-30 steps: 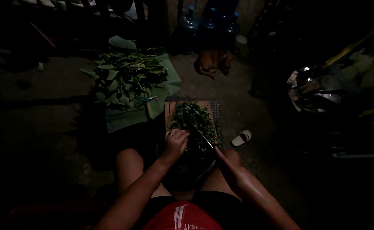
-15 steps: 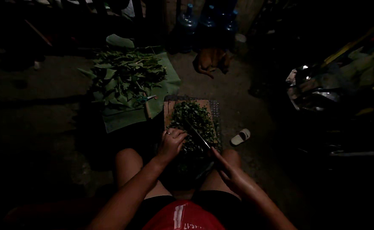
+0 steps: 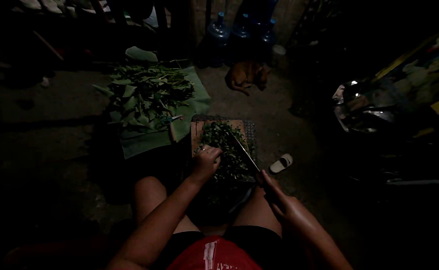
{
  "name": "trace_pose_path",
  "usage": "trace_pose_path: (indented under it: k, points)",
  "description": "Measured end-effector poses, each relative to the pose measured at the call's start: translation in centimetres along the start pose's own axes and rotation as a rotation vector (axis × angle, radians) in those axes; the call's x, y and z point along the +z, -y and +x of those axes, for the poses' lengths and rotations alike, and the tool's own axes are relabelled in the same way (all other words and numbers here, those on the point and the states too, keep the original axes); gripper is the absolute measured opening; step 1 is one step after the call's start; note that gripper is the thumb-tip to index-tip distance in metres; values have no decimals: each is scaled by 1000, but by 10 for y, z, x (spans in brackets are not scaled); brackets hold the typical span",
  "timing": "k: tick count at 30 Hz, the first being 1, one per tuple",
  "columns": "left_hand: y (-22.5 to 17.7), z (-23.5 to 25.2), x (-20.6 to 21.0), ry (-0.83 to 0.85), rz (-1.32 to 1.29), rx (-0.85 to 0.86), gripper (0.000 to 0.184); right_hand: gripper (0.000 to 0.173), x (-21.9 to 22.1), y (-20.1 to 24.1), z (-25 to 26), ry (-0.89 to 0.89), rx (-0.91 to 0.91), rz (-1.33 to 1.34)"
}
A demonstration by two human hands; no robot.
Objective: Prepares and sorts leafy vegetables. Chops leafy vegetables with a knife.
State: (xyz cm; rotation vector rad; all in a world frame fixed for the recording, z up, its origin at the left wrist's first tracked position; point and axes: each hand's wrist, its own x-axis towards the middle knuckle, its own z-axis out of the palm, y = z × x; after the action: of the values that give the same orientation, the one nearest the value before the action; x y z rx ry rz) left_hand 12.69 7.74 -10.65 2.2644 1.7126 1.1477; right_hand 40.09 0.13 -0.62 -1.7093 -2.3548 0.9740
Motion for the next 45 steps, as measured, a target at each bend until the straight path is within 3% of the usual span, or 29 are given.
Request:
trace_pose_path:
  k: [5, 9, 16, 22, 26, 33, 38, 45]
  points:
    - [3, -10, -33, 256, 84, -92, 24, 69, 1, -4, 1, 3, -6, 9]
    - [-2, -23, -32, 226, 159, -85, 29, 68, 5, -3, 6, -18, -44, 5]
    - [9, -12, -21, 116, 185, 7, 16, 69, 8, -6, 5, -3, -26, 48]
    - [-4, 19, -16, 40, -115, -94, 21, 68, 9, -13, 0, -40, -12, 69]
    - [-20, 23, 0, 88, -82, -58, 20, 68, 7, -8, 0, -15, -9, 38]
    - [-12, 12, 12, 78, -22, -27, 14, 67, 11, 3, 11, 72, 59, -195]
    - [-9, 11, 11, 153, -9, -13, 18, 69, 26, -4, 32, 61, 35, -194]
    - [-12, -3, 10, 70, -49, -59, 21, 68, 11, 1, 13, 34, 5, -109]
